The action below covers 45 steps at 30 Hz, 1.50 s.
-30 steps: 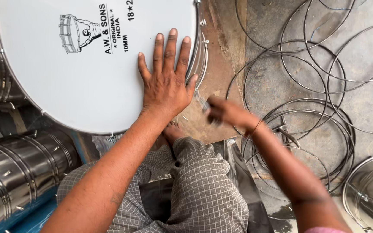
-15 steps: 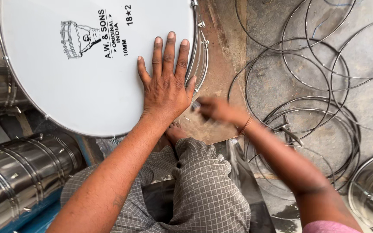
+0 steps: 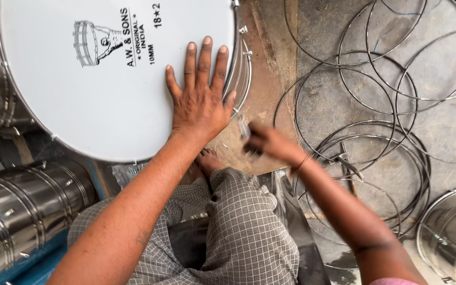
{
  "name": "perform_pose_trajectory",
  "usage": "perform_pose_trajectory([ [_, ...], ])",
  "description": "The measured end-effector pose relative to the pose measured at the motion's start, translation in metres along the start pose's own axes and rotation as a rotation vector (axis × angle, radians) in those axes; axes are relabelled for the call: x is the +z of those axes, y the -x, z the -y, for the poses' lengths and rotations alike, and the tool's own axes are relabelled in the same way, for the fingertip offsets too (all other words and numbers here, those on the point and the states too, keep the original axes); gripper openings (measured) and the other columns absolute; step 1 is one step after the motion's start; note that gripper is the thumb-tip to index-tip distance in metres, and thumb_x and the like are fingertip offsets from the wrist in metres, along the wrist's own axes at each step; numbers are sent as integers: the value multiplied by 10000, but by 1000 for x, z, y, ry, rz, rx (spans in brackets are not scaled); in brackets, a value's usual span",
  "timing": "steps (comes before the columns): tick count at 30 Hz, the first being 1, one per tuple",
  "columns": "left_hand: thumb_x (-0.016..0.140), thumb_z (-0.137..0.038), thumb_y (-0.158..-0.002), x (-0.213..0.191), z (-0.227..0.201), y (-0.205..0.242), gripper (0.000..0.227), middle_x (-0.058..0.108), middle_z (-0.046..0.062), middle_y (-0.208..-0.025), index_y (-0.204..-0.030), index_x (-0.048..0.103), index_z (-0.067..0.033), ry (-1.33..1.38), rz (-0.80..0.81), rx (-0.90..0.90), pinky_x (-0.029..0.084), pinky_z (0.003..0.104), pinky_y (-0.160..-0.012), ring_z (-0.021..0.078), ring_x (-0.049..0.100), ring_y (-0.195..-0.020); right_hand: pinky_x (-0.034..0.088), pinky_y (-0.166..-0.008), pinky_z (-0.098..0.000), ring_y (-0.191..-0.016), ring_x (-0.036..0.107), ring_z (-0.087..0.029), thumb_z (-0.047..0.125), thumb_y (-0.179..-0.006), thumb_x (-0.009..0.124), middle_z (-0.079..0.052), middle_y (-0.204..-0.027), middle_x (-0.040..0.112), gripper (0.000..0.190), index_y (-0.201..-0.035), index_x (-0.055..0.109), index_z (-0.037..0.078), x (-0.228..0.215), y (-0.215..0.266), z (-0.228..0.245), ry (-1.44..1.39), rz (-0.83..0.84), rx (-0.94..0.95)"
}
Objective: The person is assembling a drum by tightening the tension rods on the drum head using a drum key. They rotate the drum periodically to access different lugs and ensure even tension.
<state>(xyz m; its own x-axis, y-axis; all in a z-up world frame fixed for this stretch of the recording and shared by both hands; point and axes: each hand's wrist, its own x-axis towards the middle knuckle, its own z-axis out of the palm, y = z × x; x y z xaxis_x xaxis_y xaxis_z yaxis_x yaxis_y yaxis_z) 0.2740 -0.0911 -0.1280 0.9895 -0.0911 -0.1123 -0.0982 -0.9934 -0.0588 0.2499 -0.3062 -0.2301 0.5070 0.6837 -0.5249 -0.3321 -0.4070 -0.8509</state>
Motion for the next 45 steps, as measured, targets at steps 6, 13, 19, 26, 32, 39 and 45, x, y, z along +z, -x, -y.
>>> perform_pose_trajectory([
  [6,584,-520,-997,-2,0,2,933,-36,116,-1712,-1662,3,-221,-13,-24,3,110,794,-1161,342,-18,-1579,662,-650,-323,-799,728,-128,148,-963,610,-40,-928,704,203,-1098,505,39,69,-38,7,-456,-92,-172],
  [13,584,-514,-990,1,1,1,930,-41,133,-1698,-1646,7,-196,2,-25,17,100,805,-1143,365,-30,-1561,586,-700,-312,-724,712,-136,251,-995,565,-28,-858,739,228,-1060,676,63,-19,-42,9,131,140,-147],
  [19,555,-532,-982,-11,-5,1,919,-27,140,-1691,-1640,10,-193,6,-11,17,116,804,-1143,374,-27,-1557,514,-776,-418,-752,646,-204,356,-946,629,-76,-794,743,282,-945,778,116,-97,-109,68,618,473,-88],
  [26,547,-523,-1026,3,1,1,885,-6,140,-1704,-1661,23,-200,-8,-43,20,123,803,-1151,369,14,-1570,579,-711,-356,-746,718,-164,300,-1026,523,-47,-841,765,252,-1136,610,91,-32,-20,-11,228,-36,-19],
  [32,556,-516,-1020,4,0,2,889,-11,141,-1704,-1659,19,-211,-1,-44,18,112,799,-1156,364,6,-1570,585,-715,-315,-814,717,-168,160,-992,666,-99,-941,756,249,-1188,561,49,64,-27,-13,-136,-130,-191],
  [39,529,-525,-1032,1,-1,-2,862,-34,130,-1700,-1652,22,-208,24,-25,15,85,808,-1152,365,-9,-1564,485,-761,-334,-849,585,-161,178,-1013,607,-69,-979,641,320,-1308,598,52,44,-36,-9,-279,-65,-144],
  [45,510,-488,-1019,-15,-8,2,816,17,121,-1705,-1654,91,-195,78,28,-17,104,794,-1152,371,30,-1568,472,-687,-351,-711,566,-175,331,-1021,612,-52,-746,623,290,-972,736,75,-89,-67,42,401,279,-57],
])
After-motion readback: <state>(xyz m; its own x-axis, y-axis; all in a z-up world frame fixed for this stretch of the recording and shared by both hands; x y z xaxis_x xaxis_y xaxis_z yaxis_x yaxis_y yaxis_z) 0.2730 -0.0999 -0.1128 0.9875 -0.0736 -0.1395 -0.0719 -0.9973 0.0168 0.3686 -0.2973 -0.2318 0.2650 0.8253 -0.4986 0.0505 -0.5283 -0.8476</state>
